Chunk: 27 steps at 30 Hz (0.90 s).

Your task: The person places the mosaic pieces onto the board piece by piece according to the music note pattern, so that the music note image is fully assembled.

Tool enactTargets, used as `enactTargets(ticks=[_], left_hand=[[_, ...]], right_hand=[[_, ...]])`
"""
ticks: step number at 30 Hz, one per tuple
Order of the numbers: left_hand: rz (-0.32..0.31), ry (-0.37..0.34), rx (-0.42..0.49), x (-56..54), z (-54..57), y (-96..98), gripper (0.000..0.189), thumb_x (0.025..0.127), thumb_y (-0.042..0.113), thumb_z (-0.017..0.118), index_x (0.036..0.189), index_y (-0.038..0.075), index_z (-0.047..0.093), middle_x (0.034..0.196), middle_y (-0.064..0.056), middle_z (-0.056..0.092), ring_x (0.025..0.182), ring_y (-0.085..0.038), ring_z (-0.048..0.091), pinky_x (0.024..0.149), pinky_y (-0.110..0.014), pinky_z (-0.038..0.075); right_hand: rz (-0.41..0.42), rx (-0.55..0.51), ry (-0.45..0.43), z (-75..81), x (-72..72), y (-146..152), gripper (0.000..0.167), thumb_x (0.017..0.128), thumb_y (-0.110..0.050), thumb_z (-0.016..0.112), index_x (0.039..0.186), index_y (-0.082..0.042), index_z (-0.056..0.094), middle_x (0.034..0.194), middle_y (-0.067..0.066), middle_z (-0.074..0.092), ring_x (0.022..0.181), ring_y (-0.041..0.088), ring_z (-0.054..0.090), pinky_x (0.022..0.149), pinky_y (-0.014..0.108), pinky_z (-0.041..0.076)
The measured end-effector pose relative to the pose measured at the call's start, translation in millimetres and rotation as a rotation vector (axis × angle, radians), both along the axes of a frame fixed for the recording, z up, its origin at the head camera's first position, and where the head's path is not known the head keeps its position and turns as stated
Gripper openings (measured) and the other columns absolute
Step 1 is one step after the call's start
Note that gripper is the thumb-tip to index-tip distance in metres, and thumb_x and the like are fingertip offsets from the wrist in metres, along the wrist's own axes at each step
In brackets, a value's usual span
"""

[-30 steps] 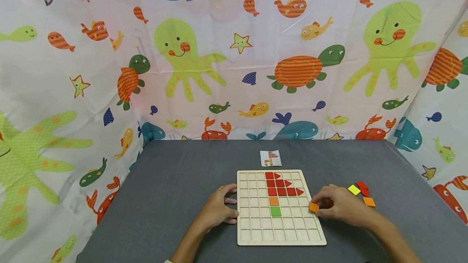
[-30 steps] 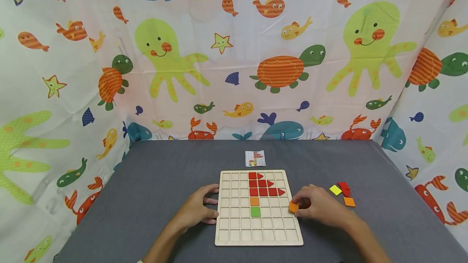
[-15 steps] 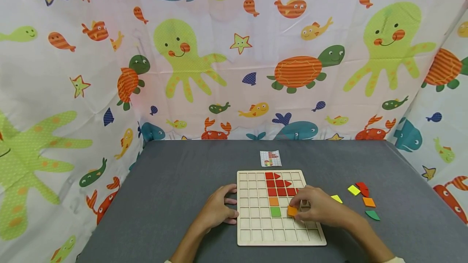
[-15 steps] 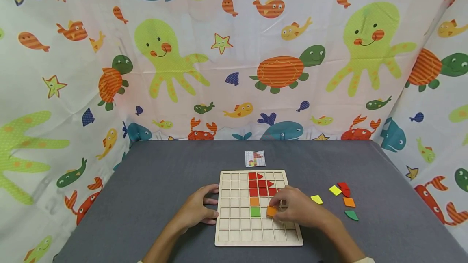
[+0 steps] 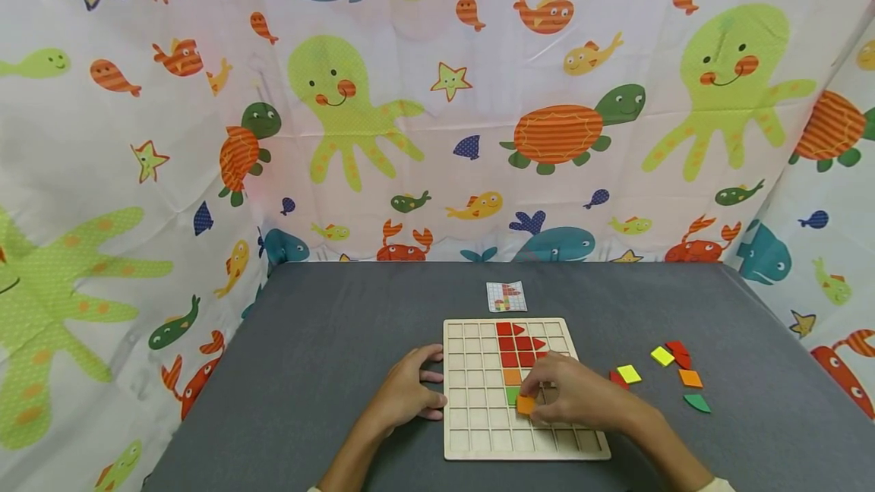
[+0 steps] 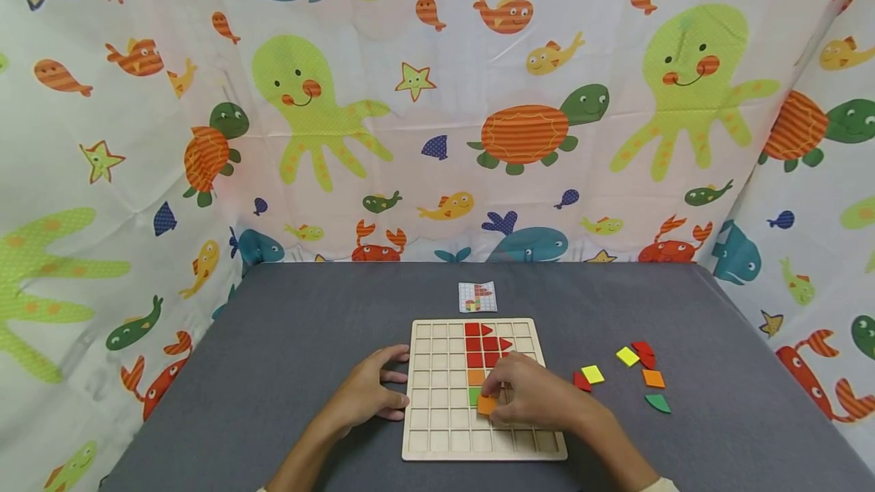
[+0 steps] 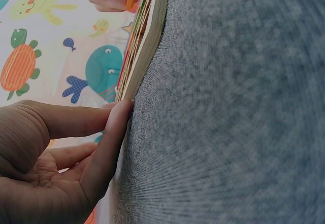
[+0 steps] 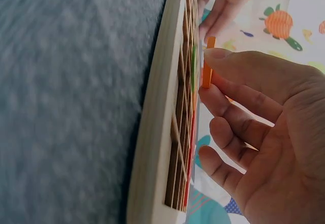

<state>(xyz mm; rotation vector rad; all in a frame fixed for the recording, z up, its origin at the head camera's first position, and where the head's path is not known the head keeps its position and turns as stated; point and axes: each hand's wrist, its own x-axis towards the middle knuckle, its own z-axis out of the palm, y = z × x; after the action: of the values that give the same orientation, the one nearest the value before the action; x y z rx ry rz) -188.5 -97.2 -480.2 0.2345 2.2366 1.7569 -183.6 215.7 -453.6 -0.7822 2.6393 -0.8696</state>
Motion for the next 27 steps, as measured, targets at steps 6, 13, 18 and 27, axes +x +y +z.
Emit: enactTargets(ticks=[6,13,18,27], left_hand=[[-0.003,0.001,0.003,-0.6,0.0,0.4,0.084,0.076,-0.021,0.078,0.153,0.002,0.051,0.148,-0.018,0.053,0.116,-0.032,0.066,0.061,-0.041,0.068],[-0.005,-0.001,-0.011,0.8,1.6,0.3,0.083,0.077,-0.021,0.077,0.152,0.002,0.052,0.149,-0.018,0.053,0.117,-0.033,0.066,0.062,-0.04,0.068],[-0.006,-0.003,-0.014,1.8,2.3,0.5,0.083,0.077,-0.02,0.077,0.153,0.001,0.051,0.149,-0.019,0.053,0.117,-0.033,0.066,0.062,-0.04,0.068],[-0.012,-0.002,-0.009,0.8,2.0,0.1,0.084,0.078,-0.02,0.077,0.154,0.002,0.05,0.149,-0.019,0.052,0.117,-0.033,0.066,0.062,-0.04,0.068]], right_hand=[[0.047,-0.025,0.023,-2.3,1.6,-5.9,0.02,0.083,-0.03,0.089,0.1,-0.03,0.079,0.101,-0.019,0.065,0.105,0.007,0.055,0.116,0.056,0.044],[0.081,-0.035,0.036,-4.7,1.3,-8.6,0.02,0.083,-0.027,0.089,0.101,-0.03,0.079,0.099,-0.019,0.066,0.1,0.005,0.055,0.119,0.058,0.04],[0.09,-0.026,0.039,-5.0,1.8,-9.1,0.021,0.083,-0.027,0.09,0.101,-0.03,0.08,0.099,-0.019,0.065,0.099,0.005,0.055,0.113,0.051,0.047],[0.106,-0.034,0.017,-4.7,2.0,-8.5,0.02,0.083,-0.028,0.09,0.101,-0.03,0.08,0.099,-0.017,0.065,0.097,0.006,0.055,0.084,0.03,0.053]])
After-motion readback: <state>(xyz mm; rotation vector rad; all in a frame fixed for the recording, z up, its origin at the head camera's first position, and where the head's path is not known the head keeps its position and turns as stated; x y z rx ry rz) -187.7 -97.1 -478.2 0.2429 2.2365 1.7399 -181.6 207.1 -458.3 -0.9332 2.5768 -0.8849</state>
